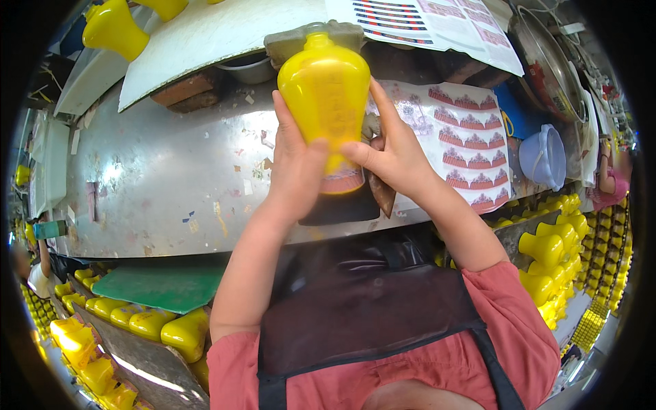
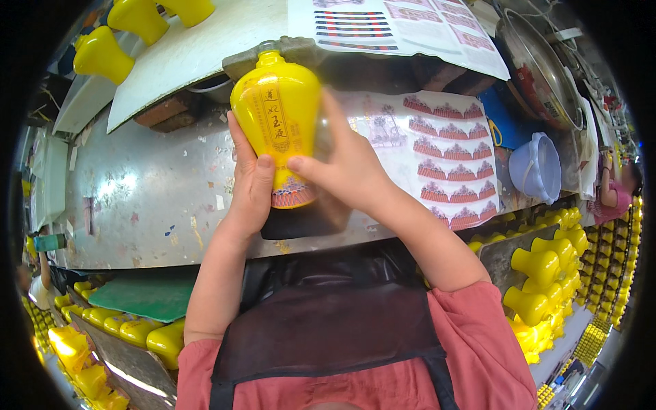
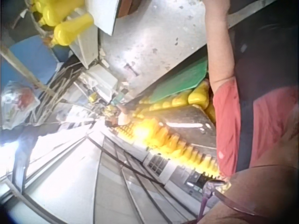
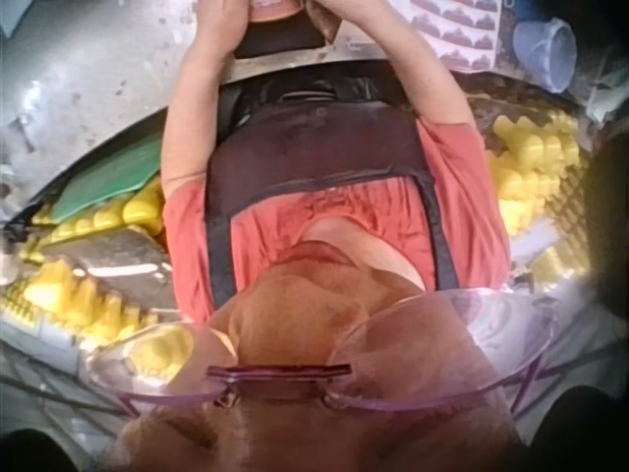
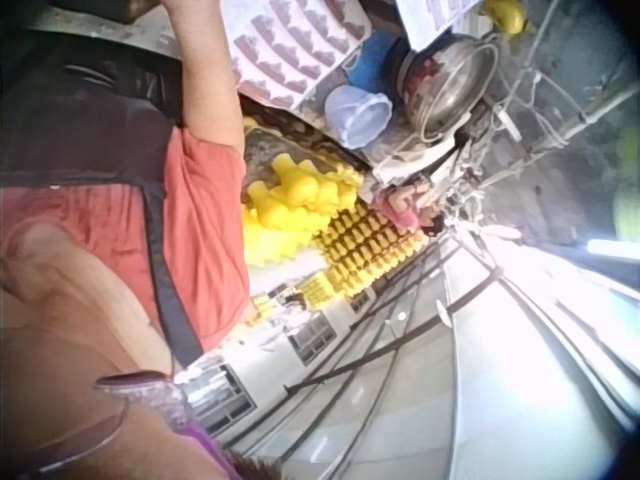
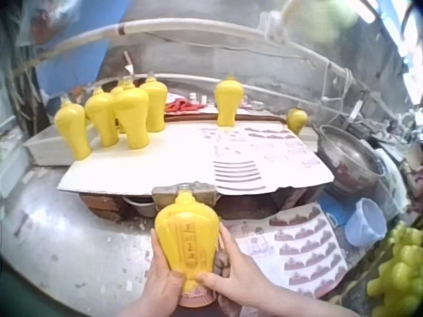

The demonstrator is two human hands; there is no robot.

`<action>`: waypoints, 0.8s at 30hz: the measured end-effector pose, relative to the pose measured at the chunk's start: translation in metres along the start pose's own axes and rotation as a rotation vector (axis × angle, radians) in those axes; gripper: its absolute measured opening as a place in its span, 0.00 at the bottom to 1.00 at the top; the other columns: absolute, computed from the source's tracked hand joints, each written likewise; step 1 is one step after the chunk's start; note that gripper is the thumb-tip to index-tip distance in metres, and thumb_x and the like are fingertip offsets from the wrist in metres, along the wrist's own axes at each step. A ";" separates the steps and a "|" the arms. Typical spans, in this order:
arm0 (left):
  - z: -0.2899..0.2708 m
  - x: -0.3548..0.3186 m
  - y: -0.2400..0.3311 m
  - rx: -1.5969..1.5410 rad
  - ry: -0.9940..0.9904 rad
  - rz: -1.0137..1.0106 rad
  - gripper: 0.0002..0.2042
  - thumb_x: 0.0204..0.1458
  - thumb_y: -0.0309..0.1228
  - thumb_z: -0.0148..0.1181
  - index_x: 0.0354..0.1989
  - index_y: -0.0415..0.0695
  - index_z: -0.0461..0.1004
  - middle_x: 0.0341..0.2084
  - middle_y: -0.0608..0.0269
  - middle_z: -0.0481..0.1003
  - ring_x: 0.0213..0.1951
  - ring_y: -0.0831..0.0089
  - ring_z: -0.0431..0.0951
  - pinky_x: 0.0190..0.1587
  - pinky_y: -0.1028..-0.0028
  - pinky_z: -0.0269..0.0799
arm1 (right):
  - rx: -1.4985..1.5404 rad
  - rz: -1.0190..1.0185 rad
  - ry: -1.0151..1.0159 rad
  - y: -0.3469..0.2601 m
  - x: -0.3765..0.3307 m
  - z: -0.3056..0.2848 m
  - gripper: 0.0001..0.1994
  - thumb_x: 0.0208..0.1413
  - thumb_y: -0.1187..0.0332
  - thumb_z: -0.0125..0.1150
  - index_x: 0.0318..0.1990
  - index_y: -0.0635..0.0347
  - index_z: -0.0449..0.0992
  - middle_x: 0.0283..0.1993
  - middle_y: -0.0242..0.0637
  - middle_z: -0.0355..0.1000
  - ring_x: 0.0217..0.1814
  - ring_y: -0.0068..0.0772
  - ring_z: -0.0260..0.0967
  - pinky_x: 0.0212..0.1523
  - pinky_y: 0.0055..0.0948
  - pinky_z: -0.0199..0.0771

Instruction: The person picks up a yellow plastic container, places it on a workbench, and applies a printed label to its side. The person smooths the label, rotates the container to check alignment, and repeats the process on a second container. Finished containers are set aside on the bench.

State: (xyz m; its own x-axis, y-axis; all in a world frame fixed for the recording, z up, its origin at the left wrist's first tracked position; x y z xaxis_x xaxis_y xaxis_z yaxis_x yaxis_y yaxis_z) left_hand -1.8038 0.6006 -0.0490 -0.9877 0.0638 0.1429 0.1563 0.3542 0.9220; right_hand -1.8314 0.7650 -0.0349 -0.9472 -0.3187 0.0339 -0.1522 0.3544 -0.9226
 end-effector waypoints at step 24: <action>-0.003 -0.005 -0.013 -0.699 -0.125 -0.075 0.44 0.60 0.24 0.52 0.79 0.53 0.31 0.76 0.49 0.46 0.75 0.58 0.51 0.74 0.60 0.49 | -0.009 -0.354 0.412 -0.032 0.005 -0.039 0.13 0.58 0.76 0.67 0.49 0.64 0.72 0.43 0.36 0.73 0.45 0.26 0.74 0.48 0.26 0.75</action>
State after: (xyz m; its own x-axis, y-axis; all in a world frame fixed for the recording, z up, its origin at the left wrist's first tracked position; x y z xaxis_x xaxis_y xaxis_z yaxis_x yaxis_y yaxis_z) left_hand -1.8010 0.5925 -0.0604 -0.9807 0.1838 0.0664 0.0050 -0.3163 0.9486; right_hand -1.8425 0.7864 0.0103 -0.8693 -0.0494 0.4917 -0.4830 0.2956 -0.8242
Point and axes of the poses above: each hand's wrist, its own x-axis towards the middle knuckle, its own z-axis out of the palm, y = z × x, the point moved 7 cm from there along x, towards the middle knuckle
